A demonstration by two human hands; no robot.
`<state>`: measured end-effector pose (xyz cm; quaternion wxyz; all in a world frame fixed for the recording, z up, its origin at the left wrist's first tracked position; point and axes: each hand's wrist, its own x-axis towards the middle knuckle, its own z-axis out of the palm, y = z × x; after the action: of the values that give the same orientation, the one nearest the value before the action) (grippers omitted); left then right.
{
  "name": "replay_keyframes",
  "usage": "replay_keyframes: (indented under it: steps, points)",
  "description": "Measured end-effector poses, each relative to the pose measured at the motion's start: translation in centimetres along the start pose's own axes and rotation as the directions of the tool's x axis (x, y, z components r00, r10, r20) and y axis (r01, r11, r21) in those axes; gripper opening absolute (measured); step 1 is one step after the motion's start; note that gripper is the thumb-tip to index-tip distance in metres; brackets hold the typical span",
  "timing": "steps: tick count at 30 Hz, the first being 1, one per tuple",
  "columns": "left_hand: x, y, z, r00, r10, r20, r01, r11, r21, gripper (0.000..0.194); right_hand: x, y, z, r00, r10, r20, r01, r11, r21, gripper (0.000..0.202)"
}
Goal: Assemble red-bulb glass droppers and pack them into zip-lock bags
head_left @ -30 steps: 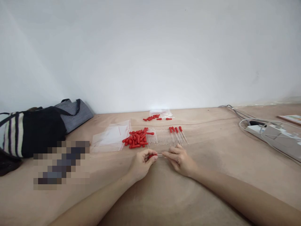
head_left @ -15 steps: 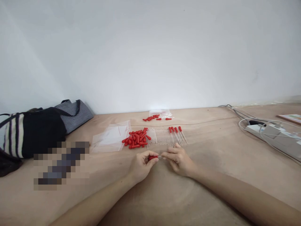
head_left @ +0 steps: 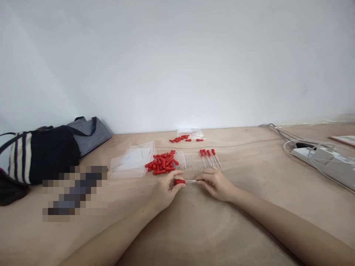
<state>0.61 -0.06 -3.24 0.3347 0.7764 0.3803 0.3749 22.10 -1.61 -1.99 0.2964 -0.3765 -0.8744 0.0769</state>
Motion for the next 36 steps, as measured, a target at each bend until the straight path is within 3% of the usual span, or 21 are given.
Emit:
replay_keyframes:
  steps: [4, 7, 9, 11, 14, 16, 19, 21, 23, 26, 32, 36]
  points:
    - [0.4, 0.1, -0.9, 0.995, 0.076, -0.060, -0.060, 0.972, 0.227, 0.031, -0.3, 0.5, -0.8, 0.998, 0.021, -0.058, -0.031, 0.985, -0.172, 0.018]
    - [0.8, 0.0, -1.8, 0.969, 0.173, -0.177, -0.061, 0.861, 0.504, 0.021, -0.5, 1.9, -1.7, 0.959, 0.170, -0.227, -0.222, 0.949, -0.224, 0.020]
    - [1.2, -0.1, -2.3, 0.950, 0.220, -0.223, -0.037, 0.785, 0.618, 0.016, -0.6, 3.4, -2.4, 0.869, 0.343, -0.357, -0.429, 0.881, -0.198, 0.021]
    - [1.6, -0.2, -2.5, 0.940, 0.241, -0.240, -0.010, 0.727, 0.687, 0.015, -0.8, 5.0, -3.0, 0.738, 0.522, -0.427, -0.628, 0.762, -0.154, 0.023]
    - [2.8, -0.3, -2.9, 0.953, 0.237, -0.188, -0.015, 0.658, 0.753, 0.012, -1.1, 6.7, -3.5, 0.571, 0.718, -0.399, -0.811, 0.569, -0.138, 0.026]
    - [3.9, -0.1, -3.3, 0.966, 0.235, -0.104, -0.068, 0.623, 0.779, 0.016, -1.1, 7.3, -3.5, 0.516, 0.781, -0.353, -0.856, 0.486, -0.177, 0.027]
    - [5.8, 0.5, -3.7, 0.979, 0.201, 0.047, -0.159, 0.587, 0.794, 0.019, -1.1, 7.4, -3.2, 0.498, 0.812, -0.304, -0.866, 0.447, -0.226, 0.027]
    - [6.9, 0.9, -3.3, 0.988, 0.120, 0.100, -0.151, 0.573, 0.806, 0.014, -1.0, 7.3, -2.9, 0.500, 0.817, -0.286, -0.864, 0.448, -0.229, 0.027]
    - [7.7, 1.3, -2.4, 0.999, 0.016, 0.042, -0.044, 0.558, 0.829, 0.014, -1.0, 7.3, -2.7, 0.500, 0.818, -0.283, -0.864, 0.452, -0.223, 0.027]
    - [8.7, 1.4, -0.8, 0.998, -0.037, -0.041, 0.055, 0.538, 0.841, 0.018, -1.0, 7.4, -2.5, 0.502, 0.817, -0.283, -0.864, 0.457, -0.213, 0.027]
    - [9.9, 1.0, 0.6, 0.988, -0.087, -0.125, 0.152, 0.498, 0.854, 0.032, -0.9, 7.4, -2.5, 0.493, 0.828, -0.269, -0.869, 0.454, -0.194, 0.029]
    - [9.9, 1.0, 1.0, 0.985, -0.089, -0.150, 0.174, 0.487, 0.856, 0.031, -0.9, 7.4, -2.4, 0.504, 0.821, -0.268, -0.864, 0.471, -0.180, 0.029]
